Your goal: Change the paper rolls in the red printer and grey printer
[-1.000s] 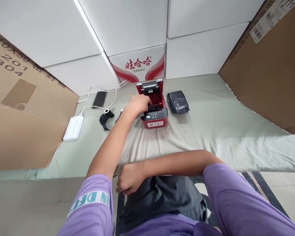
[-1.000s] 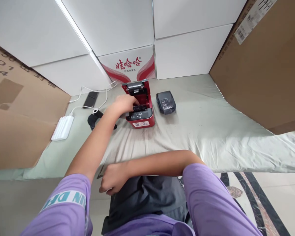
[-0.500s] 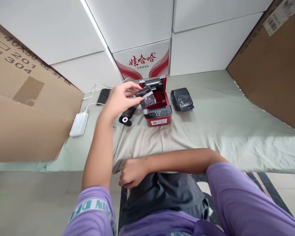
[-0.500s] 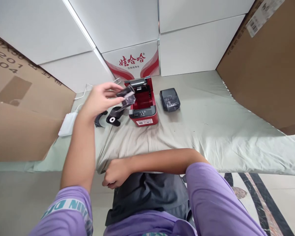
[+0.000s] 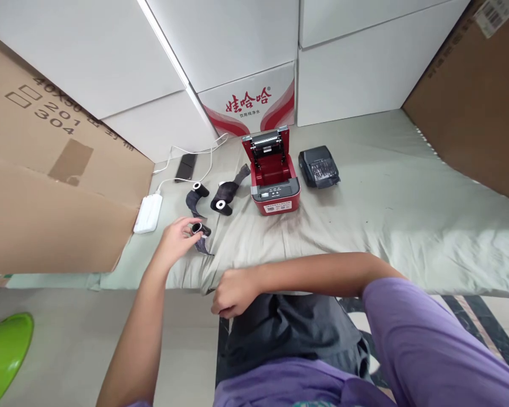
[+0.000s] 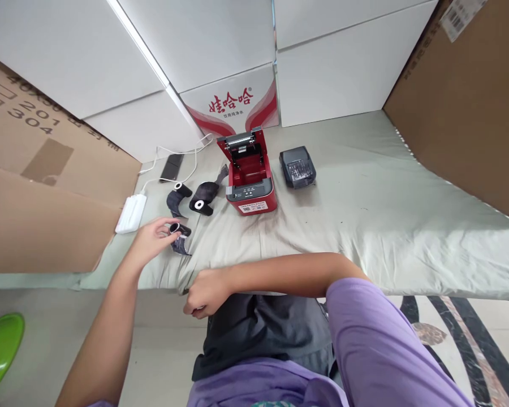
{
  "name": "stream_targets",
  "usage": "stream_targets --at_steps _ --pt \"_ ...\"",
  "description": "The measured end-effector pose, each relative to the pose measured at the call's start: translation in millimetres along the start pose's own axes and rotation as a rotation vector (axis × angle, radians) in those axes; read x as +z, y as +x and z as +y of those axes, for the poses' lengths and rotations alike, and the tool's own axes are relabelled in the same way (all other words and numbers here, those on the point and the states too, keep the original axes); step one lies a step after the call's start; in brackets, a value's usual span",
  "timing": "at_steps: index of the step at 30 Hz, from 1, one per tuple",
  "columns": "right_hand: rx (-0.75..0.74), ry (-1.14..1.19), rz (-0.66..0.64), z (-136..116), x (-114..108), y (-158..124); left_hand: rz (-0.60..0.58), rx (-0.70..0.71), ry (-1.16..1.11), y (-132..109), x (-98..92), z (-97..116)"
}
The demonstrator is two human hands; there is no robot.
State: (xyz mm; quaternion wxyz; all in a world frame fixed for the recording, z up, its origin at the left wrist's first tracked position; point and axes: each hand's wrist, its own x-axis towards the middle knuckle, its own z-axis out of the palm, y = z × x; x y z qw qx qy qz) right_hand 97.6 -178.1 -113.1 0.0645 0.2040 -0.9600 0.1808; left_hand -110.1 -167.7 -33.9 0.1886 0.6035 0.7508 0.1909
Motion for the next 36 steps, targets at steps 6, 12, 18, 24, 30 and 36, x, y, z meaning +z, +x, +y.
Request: stream_targets --at_steps 6,12,18,24,30,36 --pt "0.002 0.024 0.013 1 0 -1 0.144 0.192 0.235 3 1.1 29" --pt "0.005 0.031 -0.002 1 -2 -2 0.008 0.373 0.510 37 17.1 70" --pt "0.002 0.033 -0.014 1 -3 -3 -0.003 0.374 0.689 50 25.3 71" --pt "0.006 0.036 -0.008 1 -3 -2 0.092 0.345 0.459 32 12.9 71" --pt "0.013 0.033 -0.005 2 0 -2 0.266 0.424 0.424 24 -4.9 122" --pt "-0.011 0.041 -0.008 2 -3 -3 0.147 0.535 0.618 63 5.2 194"
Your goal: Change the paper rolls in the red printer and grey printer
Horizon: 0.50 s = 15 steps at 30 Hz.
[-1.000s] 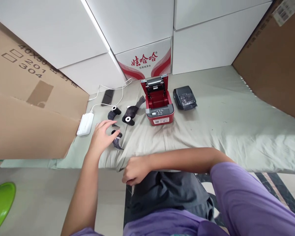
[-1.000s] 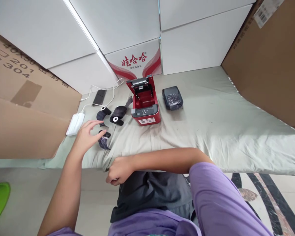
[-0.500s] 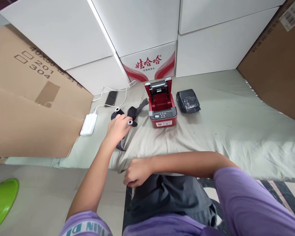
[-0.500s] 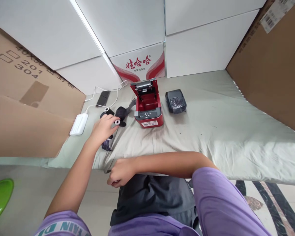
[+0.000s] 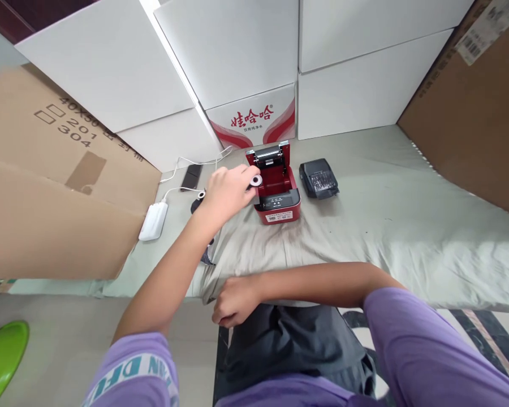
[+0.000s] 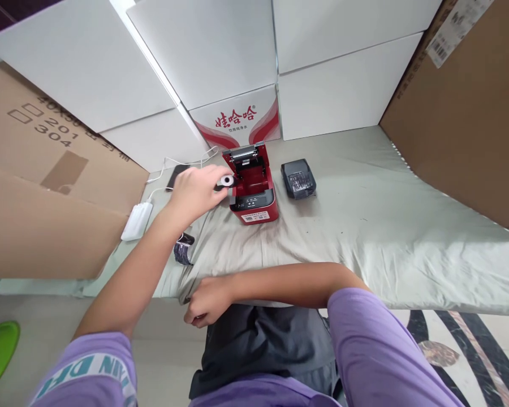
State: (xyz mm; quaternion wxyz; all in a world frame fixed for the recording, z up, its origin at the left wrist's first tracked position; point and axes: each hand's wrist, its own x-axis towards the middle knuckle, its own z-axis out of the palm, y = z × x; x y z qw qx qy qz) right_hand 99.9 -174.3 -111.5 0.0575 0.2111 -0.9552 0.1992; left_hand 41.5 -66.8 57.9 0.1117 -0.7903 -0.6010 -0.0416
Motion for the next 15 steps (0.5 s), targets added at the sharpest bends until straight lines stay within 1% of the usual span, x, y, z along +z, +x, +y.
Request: stream_targets --at_steps 4,6,8,10,12,13,15 --pt "-0.008 0.015 -0.022 1 0 0 -0.150 0.111 0.077 44 9.0 22" --pt "-0.005 0.023 -0.031 2 1 1 -0.221 0.176 0.047 60 17.1 30" --pt "0.001 0.028 -0.026 2 1 1 -0.291 0.265 -0.050 71 25.0 35" --pt "-0.001 0.031 -0.019 2 1 2 -0.361 0.329 -0.174 79 30.7 34" --pt "-0.005 0.031 -0.018 2 1 2 -0.403 0.332 -0.271 81 33.5 30" --pt "-0.005 0.029 -0.020 1 1 2 -0.398 0.318 -0.310 81 34.0 27" --pt "0.002 0.024 -0.015 1 0 2 -0.353 0.284 -0.390 78 33.8 20"
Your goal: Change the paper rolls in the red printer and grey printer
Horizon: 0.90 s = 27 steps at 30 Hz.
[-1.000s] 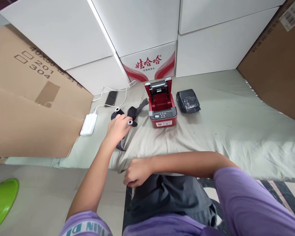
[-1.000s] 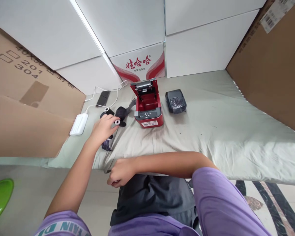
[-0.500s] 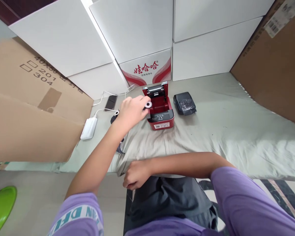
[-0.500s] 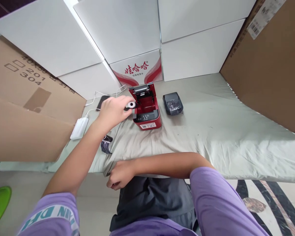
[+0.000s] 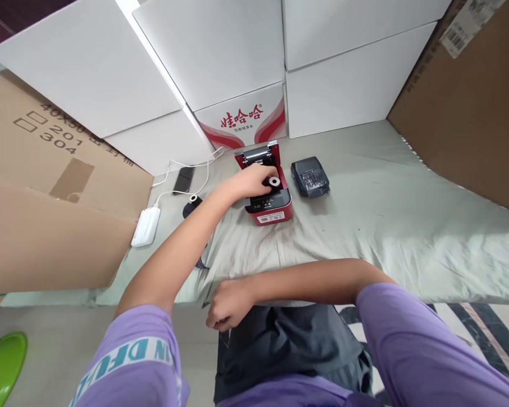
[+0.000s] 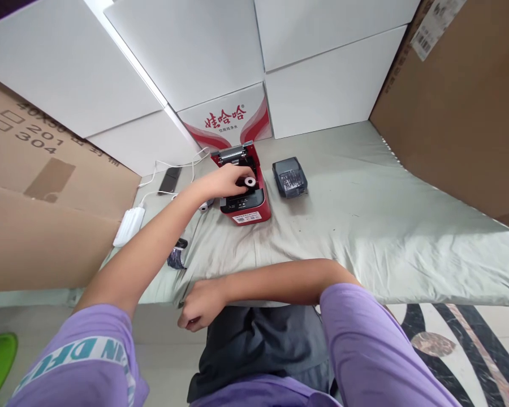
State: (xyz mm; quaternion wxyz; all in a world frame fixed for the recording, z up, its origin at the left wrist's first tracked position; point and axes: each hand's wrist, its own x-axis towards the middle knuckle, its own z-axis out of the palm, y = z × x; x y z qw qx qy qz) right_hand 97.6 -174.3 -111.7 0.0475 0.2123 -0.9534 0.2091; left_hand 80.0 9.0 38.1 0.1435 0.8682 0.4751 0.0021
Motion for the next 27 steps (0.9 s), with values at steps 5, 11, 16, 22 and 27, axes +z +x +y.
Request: stream_targets --at_steps 5,11,16,22,27 --pt "0.007 -0.013 0.017 0 -3 0 0.168 -0.043 -0.064 -18 -3.2 -11" --pt "0.019 0.005 -0.021 1 -4 -1 0.052 -0.104 0.315 -19 -4.7 3" --pt "0.010 0.043 -0.029 0 -6 -2 -0.086 -0.169 0.520 4 -4.6 29" --pt "0.012 0.066 -0.042 1 -6 -3 -0.139 -0.163 0.543 23 6.3 25" --pt "-0.013 0.076 -0.025 4 -3 -1 -0.103 -0.194 0.474 14 13.4 18"
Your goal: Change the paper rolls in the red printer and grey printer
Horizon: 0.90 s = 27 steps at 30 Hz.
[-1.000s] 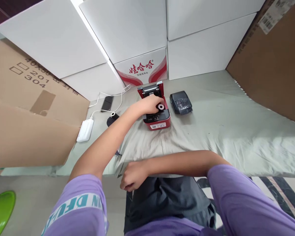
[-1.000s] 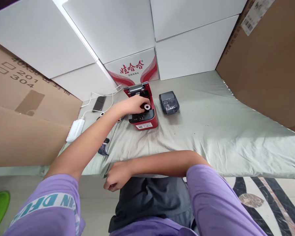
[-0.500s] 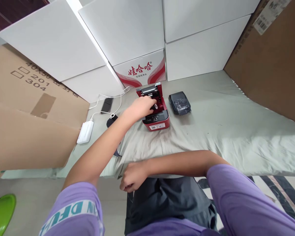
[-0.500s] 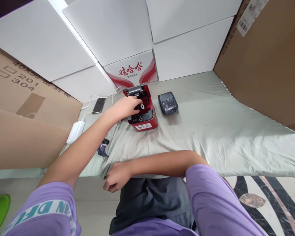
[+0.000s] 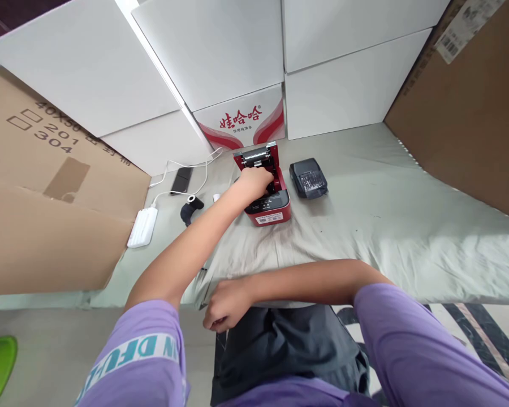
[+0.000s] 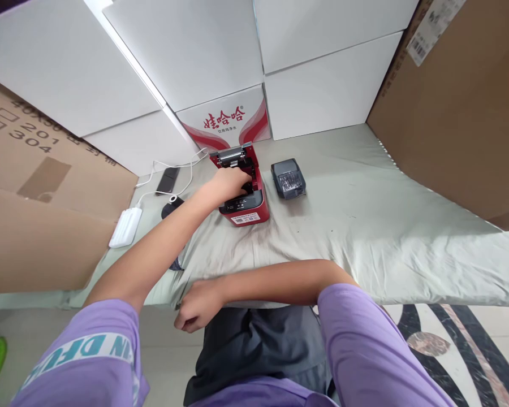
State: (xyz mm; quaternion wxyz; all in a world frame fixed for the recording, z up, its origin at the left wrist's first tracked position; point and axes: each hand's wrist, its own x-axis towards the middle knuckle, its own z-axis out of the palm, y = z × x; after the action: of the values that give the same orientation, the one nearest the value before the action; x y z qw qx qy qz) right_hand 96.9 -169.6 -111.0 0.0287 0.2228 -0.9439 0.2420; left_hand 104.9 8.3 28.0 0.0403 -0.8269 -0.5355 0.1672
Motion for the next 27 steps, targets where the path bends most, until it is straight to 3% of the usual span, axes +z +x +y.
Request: stream_targets --at_steps 8,14,16,19,23,27 --pt "0.012 -0.013 0.005 -3 -6 -2 0.289 -0.076 -0.141 -53 2.4 -5" --pt "0.015 0.001 -0.005 -2 -5 -1 0.492 0.128 -0.441 -84 23.7 8" --pt "0.016 0.008 0.000 -2 -5 -1 0.584 0.157 -0.567 -81 23.7 5" --pt "0.023 0.016 -0.003 -2 -5 -1 0.725 0.037 -0.610 -62 19.8 -15" --pt "0.028 0.026 -0.008 -2 -5 -2 0.694 -0.066 -0.497 -30 20.3 -43" --pt "0.015 0.035 -0.019 -2 -5 -1 0.684 -0.089 -0.464 -30 23.5 -40"
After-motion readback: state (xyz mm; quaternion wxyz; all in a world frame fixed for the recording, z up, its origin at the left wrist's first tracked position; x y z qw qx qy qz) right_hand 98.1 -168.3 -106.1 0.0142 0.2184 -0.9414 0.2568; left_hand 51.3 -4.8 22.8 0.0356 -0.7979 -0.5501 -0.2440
